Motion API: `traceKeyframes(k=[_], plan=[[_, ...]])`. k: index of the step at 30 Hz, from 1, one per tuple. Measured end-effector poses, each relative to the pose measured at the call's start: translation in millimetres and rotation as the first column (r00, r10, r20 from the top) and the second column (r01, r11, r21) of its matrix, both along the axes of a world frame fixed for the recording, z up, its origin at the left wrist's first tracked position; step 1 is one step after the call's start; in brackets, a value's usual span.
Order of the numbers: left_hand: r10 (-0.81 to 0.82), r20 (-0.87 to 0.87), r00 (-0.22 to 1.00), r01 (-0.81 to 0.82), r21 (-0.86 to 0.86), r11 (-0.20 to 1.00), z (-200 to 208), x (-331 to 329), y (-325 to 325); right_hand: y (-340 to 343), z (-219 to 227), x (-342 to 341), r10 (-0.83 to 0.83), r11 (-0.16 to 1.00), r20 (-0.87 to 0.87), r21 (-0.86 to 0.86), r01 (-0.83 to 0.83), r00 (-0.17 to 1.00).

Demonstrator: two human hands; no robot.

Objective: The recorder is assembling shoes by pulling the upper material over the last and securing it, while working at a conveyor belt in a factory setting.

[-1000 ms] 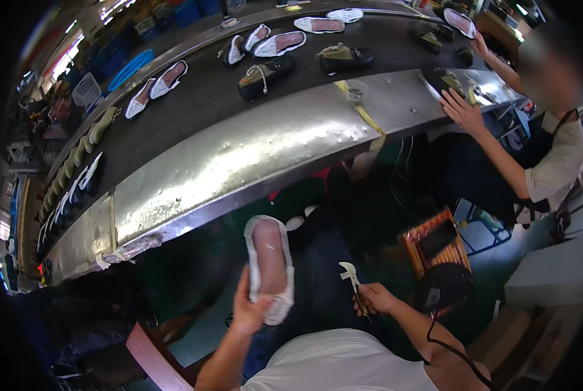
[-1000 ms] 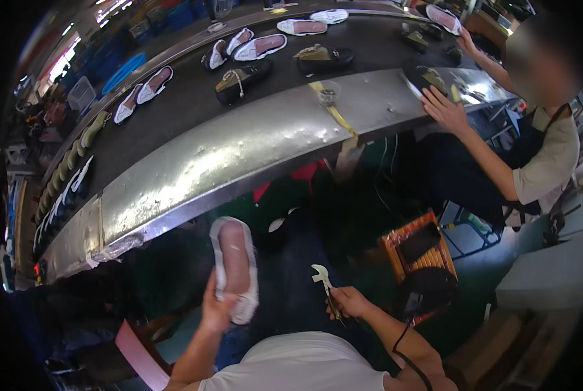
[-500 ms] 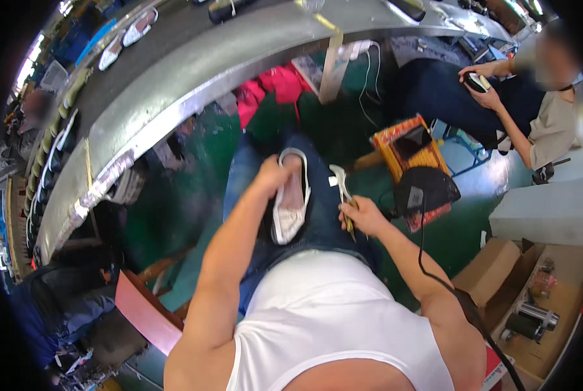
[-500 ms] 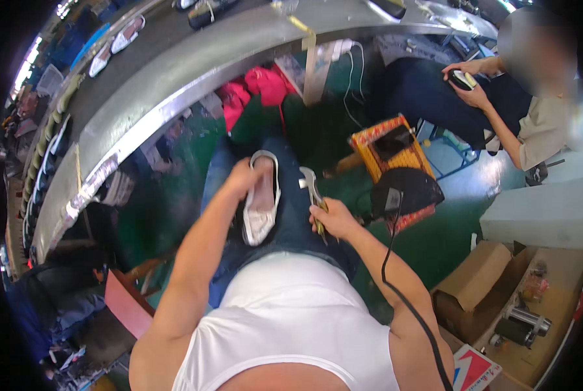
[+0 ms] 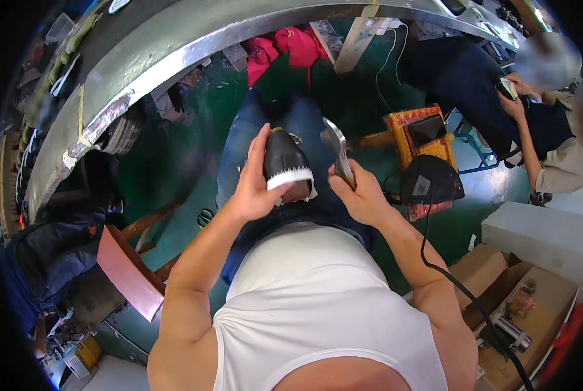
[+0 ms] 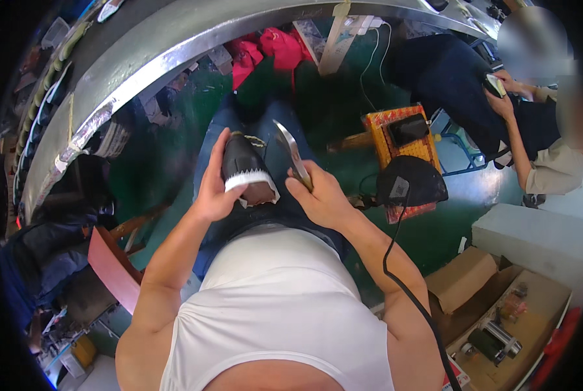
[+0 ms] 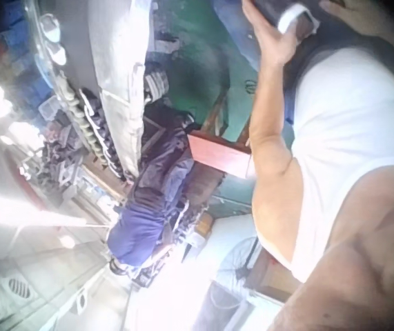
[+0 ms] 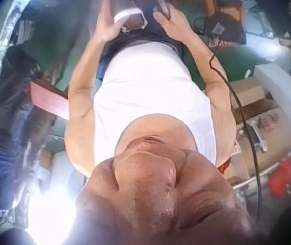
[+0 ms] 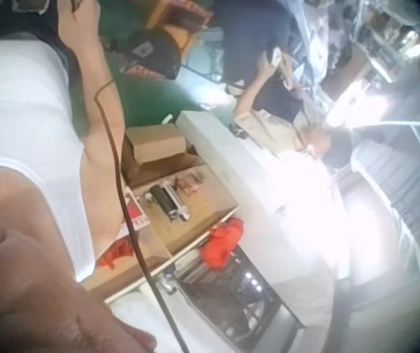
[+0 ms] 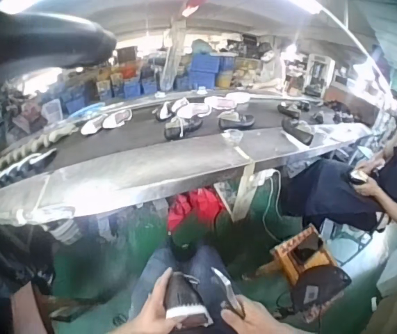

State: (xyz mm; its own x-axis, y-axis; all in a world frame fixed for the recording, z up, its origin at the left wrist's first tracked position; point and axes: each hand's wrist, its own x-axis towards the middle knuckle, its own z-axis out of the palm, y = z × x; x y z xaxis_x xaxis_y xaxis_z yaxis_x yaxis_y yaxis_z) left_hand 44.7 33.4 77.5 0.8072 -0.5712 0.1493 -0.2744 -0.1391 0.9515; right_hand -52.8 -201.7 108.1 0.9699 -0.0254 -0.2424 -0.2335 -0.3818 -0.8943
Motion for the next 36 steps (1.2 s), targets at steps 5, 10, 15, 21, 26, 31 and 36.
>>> traceKeyframes(k=[5,10,15,21,26,31,36], plan=[[-0.103,0.162,0.981,0.116,-0.072,0.991,5.2,-41.1,0.1,27.0,-3.0,15.8,0.012,0.970,0.196,0.235,-0.059,0.981],[-0.191,0.287,0.939,0.216,-0.060,0.974,11.5,-49.3,0.4,36.3,-12.4,-1.7,0.089,0.929,0.239,0.331,-0.167,0.967],[-0.336,0.212,0.918,0.328,0.071,0.942,20.3,-37.2,3.1,36.0,-33.1,-8.3,0.071,0.902,0.338,0.381,-0.205,0.938],[-0.385,0.195,0.902,0.378,0.073,0.923,14.5,-20.2,-4.5,6.9,0.0,9.3,0.162,0.953,0.276,0.204,-0.223,0.947],[-0.427,0.247,0.870,0.342,0.321,0.883,15.1,-13.1,-7.5,3.3,37.0,33.2,0.369,0.929,0.144,-0.061,-0.364,0.918],[-0.077,-0.143,0.987,0.095,0.122,0.988,-52.4,-27.3,-8.4,5.2,35.7,52.0,0.293,0.939,0.181,-0.240,-0.247,0.939],[0.027,0.034,0.999,-0.031,0.136,0.990,-51.5,-4.1,-11.0,2.0,8.9,79.3,-0.046,0.989,0.171,-0.130,0.069,0.984]])
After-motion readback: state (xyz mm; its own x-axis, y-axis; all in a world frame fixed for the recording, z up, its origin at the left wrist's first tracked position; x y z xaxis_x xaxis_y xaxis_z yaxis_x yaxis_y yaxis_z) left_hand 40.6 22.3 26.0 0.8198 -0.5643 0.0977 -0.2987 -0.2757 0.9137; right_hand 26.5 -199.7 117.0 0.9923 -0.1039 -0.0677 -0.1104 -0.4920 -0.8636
